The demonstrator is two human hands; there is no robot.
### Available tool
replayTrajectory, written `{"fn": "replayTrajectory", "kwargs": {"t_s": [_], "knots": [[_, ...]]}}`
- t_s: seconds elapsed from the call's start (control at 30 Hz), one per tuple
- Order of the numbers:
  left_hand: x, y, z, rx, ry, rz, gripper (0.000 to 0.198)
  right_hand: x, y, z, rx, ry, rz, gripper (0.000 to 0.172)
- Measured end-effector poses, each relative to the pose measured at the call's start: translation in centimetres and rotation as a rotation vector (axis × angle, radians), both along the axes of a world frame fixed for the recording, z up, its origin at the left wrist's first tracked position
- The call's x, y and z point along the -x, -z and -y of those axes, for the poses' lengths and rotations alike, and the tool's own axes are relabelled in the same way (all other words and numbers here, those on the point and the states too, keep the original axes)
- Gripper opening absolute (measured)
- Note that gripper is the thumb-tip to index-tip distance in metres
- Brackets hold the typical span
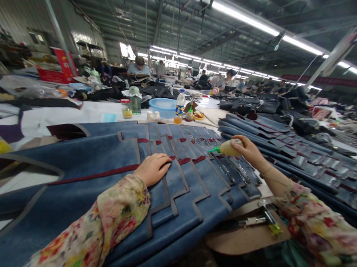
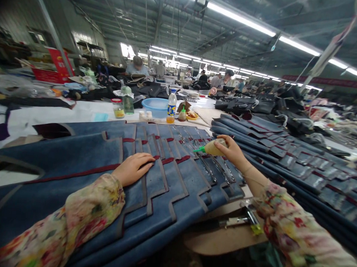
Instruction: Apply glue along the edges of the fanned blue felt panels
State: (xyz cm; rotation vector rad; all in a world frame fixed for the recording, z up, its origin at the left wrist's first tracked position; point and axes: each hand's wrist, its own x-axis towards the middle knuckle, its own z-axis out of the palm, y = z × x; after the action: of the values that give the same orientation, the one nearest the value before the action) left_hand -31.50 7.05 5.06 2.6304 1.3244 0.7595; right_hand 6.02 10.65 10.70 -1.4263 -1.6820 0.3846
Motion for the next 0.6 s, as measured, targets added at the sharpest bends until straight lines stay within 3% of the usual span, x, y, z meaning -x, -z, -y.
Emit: {"fn": "replayTrajectory", "kwargs": {"t_s": [0.13,0.3,0.47,0.6], "knots": [[0.0,-0.1,0.1,0.005,0.001,0.004,0.03,0.8,-1.4,-0.2,-0.049,0.029,-0.099,0.042],[0.0,-0.1,0.1,0.005,0.003,-0.001,0.031,-0.3,-2.6,4.2,0.054,-0.098,-0.214,0.037],[0.1,0.0,0.0,-0.008,0.017,0.005,0.033,-2.4,-2.1,9.3,0.148,-0.076,-0.076,0.035],[0.1,-0.1,0.0,-0.004,0.012,-0.009,0.033,-3.2,-1.7,11.0,0.13,-0.046,0.049,0.037]]}}
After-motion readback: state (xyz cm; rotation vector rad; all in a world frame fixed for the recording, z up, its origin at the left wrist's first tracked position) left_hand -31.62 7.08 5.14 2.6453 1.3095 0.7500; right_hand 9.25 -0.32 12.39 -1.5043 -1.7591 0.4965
